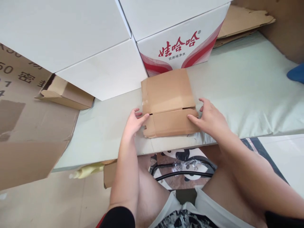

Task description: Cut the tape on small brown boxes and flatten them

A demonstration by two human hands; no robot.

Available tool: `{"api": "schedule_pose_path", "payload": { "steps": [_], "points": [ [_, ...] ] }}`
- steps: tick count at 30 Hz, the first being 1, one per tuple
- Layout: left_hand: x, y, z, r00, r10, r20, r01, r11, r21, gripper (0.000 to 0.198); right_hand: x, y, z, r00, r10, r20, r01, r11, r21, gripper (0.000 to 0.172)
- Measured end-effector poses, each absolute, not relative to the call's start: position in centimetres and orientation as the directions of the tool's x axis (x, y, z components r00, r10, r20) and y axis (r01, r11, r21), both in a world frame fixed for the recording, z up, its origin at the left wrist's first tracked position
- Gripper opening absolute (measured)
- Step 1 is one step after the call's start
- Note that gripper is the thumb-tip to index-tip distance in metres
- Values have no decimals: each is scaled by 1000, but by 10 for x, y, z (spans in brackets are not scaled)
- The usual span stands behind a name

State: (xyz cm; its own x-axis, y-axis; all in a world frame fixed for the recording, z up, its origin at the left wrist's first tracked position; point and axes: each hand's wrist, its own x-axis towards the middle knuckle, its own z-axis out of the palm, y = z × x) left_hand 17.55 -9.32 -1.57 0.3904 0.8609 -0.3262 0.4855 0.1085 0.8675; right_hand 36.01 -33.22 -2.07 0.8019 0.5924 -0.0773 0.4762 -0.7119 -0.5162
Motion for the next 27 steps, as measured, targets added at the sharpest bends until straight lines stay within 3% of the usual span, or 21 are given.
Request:
{"api": "schedule_pose_path", "payload": {
  "steps": [6, 11, 15, 18, 20, 23, 27],
  "points": [
    [185, -102, -15, 514, 769, -381, 303, 253, 919, 50, 358, -322, -32, 687, 723, -78, 631, -646, -429, 57],
    [181, -102, -10, 568, 708, -420, 195, 380, 904, 53, 359, -322, -33, 647, 759, -77, 614, -578, -537, 56],
    [177, -92, -4, 490, 824, -283, -1, 326, 945, 57, 365, -325, -37, 724, 689, -10, 351, -382, -855, 79],
    [178, -87, -1, 438, 895, -89, -283, 231, 931, 50, 365, -324, -39, 785, 617, 54, 117, -62, -991, 75],
    [181, -88, -2, 447, 893, -44, -386, 237, 892, 45, 362, -320, -39, 733, 680, 37, -49, 107, -993, 68],
    [185, -97, -6, 530, 839, -124, -357, 353, 865, 41, 354, -315, -38, 606, 795, -8, -227, 164, -960, 70],
    [185, -114, -11, 648, 731, -216, -238, 463, 854, 36, 350, -310, -36, 692, 721, -35, -280, 223, -934, 64]
  ]
}}
